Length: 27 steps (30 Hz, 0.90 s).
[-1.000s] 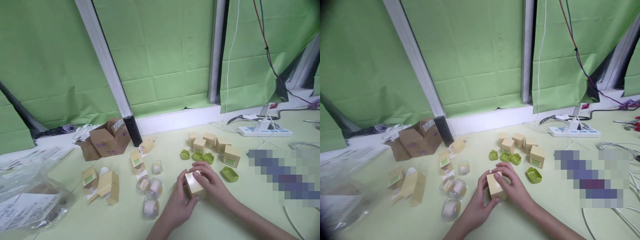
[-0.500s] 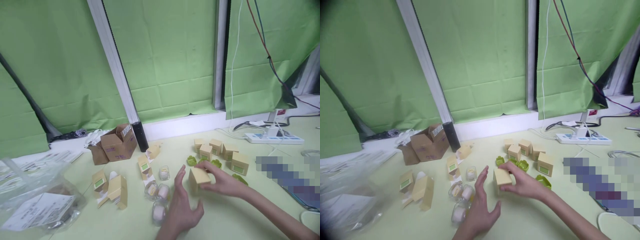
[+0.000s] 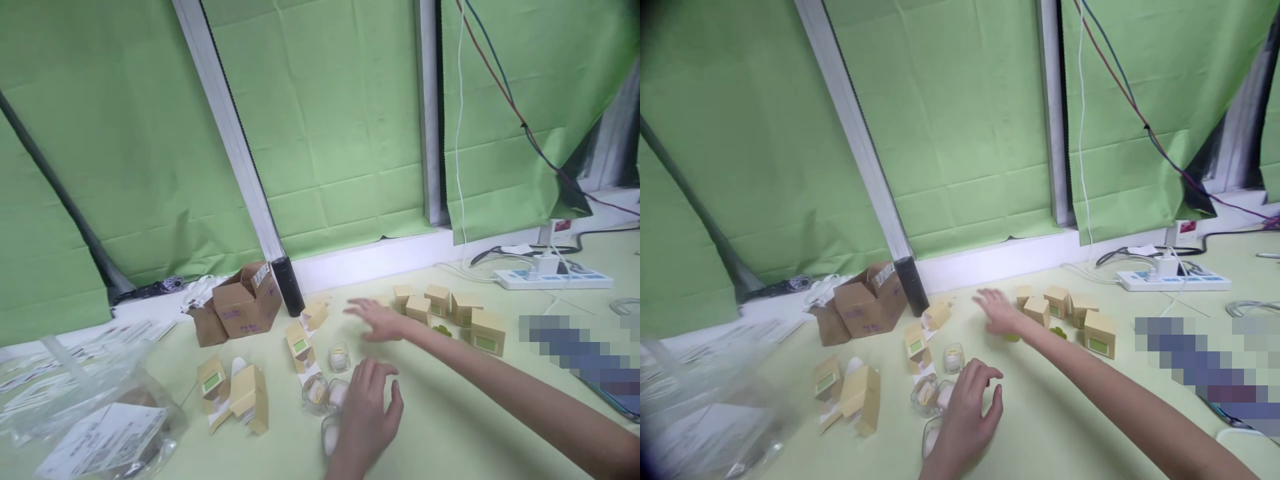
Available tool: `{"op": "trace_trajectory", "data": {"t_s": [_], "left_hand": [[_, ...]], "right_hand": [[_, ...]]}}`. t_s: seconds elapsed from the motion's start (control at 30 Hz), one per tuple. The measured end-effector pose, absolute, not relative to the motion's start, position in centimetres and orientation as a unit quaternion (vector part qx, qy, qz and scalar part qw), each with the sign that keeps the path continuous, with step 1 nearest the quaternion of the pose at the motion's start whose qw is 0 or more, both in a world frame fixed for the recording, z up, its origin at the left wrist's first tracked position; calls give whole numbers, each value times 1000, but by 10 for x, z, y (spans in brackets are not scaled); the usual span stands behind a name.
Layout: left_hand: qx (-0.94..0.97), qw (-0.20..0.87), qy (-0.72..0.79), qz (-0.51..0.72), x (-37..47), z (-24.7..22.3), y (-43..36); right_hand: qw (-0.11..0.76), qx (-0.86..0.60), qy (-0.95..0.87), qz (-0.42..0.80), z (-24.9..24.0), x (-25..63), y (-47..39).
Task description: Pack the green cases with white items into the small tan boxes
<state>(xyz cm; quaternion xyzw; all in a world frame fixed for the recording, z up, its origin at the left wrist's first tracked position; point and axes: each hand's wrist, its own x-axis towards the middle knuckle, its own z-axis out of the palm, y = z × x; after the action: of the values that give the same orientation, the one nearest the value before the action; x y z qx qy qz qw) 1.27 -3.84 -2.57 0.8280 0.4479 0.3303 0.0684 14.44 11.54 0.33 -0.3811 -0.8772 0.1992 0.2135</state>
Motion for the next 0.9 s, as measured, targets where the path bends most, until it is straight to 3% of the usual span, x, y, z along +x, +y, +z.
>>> {"op": "trace_trajectory", "data": {"t_s": [0.17,0.3,0.47,0.6,0.73,0.8,0.9], "left_hand": [[802,-22,445,397,11,-28,-36],[778,-36,444,443,14,-26,-38],[774,67,458,432,24,-32,-43],[743,227,488,398,37,-43,-44],[716,266,498,409,50,-46,-47],[712,264,499,418,51,-43,-48],[669,270,510,469,48,-39,-45]], "right_hand": [[216,-301,-861,349,-13,95,82],[308,-324,-760,472,-30,92,63],[395,-324,-576,638,-43,142,33],[392,-304,-477,725,-46,177,5],[375,-249,-339,826,-47,185,-16],[364,-250,-309,842,-48,183,-21],[373,-383,-451,715,-48,183,-20]]}}
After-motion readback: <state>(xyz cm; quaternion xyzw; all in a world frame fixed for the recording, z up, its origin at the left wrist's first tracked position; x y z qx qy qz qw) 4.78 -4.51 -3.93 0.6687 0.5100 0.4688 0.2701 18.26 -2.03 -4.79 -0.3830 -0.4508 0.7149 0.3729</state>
